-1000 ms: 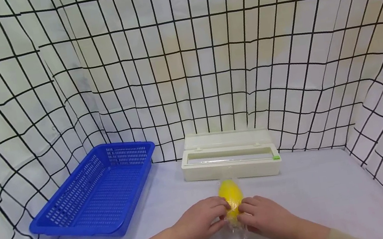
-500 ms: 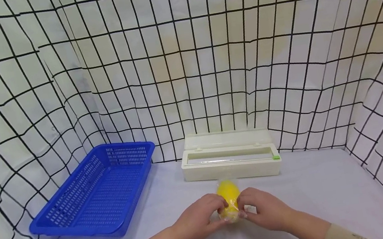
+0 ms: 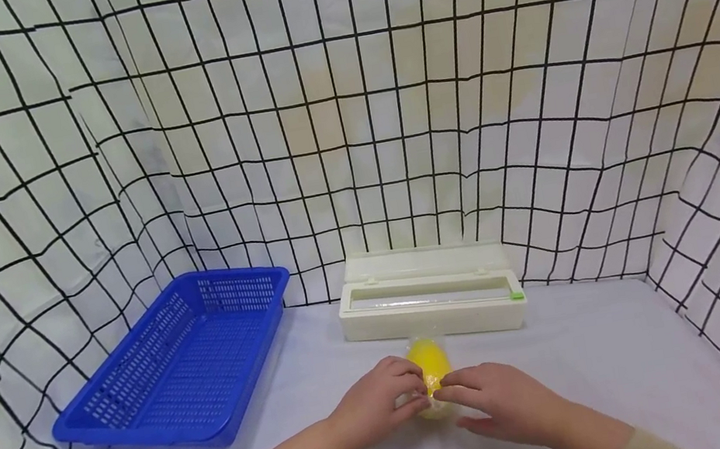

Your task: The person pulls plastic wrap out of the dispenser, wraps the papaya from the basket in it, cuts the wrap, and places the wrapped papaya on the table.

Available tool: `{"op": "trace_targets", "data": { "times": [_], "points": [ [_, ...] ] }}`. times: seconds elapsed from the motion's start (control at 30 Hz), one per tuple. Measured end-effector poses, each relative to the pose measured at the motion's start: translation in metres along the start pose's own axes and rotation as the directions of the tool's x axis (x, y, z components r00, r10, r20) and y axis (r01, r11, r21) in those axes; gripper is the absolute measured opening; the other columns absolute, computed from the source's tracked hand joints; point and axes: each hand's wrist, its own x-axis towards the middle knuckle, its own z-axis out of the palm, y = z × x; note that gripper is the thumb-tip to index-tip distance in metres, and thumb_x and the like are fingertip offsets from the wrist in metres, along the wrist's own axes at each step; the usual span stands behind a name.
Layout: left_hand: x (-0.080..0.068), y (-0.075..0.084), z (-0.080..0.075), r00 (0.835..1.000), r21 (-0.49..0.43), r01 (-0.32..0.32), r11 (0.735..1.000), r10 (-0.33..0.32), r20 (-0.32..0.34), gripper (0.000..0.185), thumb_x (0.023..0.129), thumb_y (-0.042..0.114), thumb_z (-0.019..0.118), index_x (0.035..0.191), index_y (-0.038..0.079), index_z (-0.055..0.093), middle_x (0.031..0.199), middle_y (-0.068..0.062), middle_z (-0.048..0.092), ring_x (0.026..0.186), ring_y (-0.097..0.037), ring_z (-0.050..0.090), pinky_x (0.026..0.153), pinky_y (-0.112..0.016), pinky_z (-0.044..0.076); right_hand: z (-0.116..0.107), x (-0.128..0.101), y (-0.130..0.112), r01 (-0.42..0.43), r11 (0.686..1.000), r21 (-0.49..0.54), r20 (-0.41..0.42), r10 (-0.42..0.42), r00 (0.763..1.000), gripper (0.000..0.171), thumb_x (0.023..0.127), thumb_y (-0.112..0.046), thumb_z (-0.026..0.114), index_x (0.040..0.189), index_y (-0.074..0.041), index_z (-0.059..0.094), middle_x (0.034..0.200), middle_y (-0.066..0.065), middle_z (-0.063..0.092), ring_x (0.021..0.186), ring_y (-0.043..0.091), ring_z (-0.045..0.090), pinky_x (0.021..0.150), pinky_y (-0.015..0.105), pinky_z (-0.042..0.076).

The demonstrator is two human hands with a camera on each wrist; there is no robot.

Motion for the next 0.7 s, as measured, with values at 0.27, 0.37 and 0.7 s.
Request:
{"op": "trace_targets", "data": {
  "times": [0.27,0.37,0.7],
  "points": [
    [-0.003,-0.004,-0.004,0.999,-0.088,0.036,0.995,-0.036,0.0,0.018,0.095,0.039,0.066,0.099,0.023,0.073,0.113,0.013,0.063,0.109,-0.006,0.056,0.097,-0.022,0.046,0.012,0.005,0.007,-0.037,0.998,0.046,-0.037,0.038,0.999,0.021,0.087,-0.018,0.078,0.104,-0.023,0.066,0.108,-0.008,0.065,0.097,0.011,0.064,0.082,0.029,0.056],
    [-0.004,-0.005,-0.004,0.996,-0.138,0.087,0.987,-0.087,0.005,0.019,0.093,0.041,0.068,0.101,0.024,0.074,0.118,0.011,0.061,0.111,-0.006,0.056,0.098,-0.023,0.046,0.013,0.008,0.005,-0.186,0.97,0.156,-0.002,0.189,0.982,0.024,0.083,-0.015,0.081,0.097,-0.027,0.066,0.109,-0.011,0.064,0.1,0.01,0.062,0.084,0.032,0.056],
    [-0.002,-0.007,-0.005,0.937,-0.348,0.344,0.872,-0.342,0.069,0.013,0.094,0.041,0.066,0.089,0.029,0.067,0.122,0.013,0.059,0.121,-0.012,0.054,0.104,-0.038,0.045,0.011,0.015,0.0,-0.395,0.885,0.248,0.069,0.391,0.918,0.01,0.092,-0.03,0.072,0.096,-0.031,0.063,0.099,-0.022,0.056,0.092,0.002,0.056,0.082,0.029,0.054]
  ]
}}
